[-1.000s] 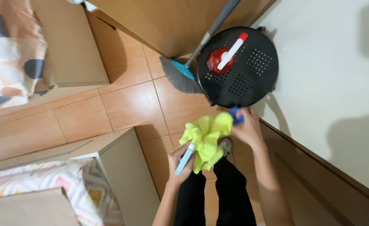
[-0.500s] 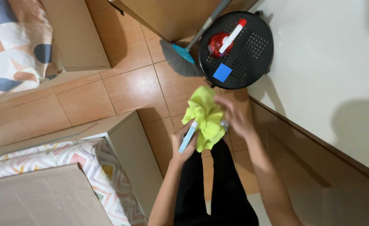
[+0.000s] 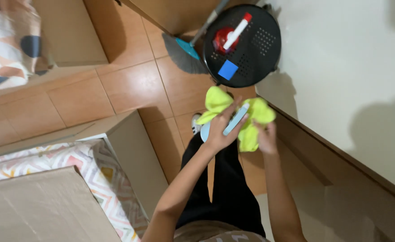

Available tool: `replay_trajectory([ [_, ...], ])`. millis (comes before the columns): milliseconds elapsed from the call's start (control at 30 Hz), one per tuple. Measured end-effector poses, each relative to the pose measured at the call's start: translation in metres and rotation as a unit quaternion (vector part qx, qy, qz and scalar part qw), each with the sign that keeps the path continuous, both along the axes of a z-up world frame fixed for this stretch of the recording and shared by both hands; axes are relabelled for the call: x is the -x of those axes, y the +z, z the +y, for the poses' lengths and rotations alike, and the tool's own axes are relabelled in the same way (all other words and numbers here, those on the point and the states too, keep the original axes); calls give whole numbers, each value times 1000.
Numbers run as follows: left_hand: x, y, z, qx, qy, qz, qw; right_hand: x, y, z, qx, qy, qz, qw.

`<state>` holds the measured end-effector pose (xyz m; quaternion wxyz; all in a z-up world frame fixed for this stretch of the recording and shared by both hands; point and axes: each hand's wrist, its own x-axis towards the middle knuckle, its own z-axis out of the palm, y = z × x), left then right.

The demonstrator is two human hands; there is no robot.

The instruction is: The user cleans a door with a spray and a microfiber cloth and then sweeps the floor with a broom.

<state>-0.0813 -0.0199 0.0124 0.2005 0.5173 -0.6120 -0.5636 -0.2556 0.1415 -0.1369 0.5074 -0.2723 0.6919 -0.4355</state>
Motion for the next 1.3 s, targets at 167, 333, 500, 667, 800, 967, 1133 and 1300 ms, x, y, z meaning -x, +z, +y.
replay_trajectory([
  [167, 41, -40, -3, 195, 8, 19, 981, 50, 41, -23, 33, -308, -232, 922],
  [333, 89, -71, -8, 169, 62, 22, 983, 72, 65, -15, 52, -297, -203, 932],
  [500, 116, -82, -19, 111, 96, -42, 988, 85, 56, -8, 3, -298, -180, 938],
  [667, 126, -100, -19, 86, 82, -123, 985, 83, 45, -14, -16, -303, -172, 937],
  [800, 125, -105, -15, 70, 86, -118, 987, 76, 49, -26, -14, -305, -183, 934],
  [967, 107, -108, -12, 97, 104, -101, 985, 75, 51, -43, -72, -290, -159, 941],
  [1133, 96, -123, -4, 75, 86, -138, 984, 81, 47, -50, -30, -281, -156, 946],
  [1300, 94, -114, -7, 85, 63, -112, 988, 91, 26, -55, -42, -301, -143, 942],
])
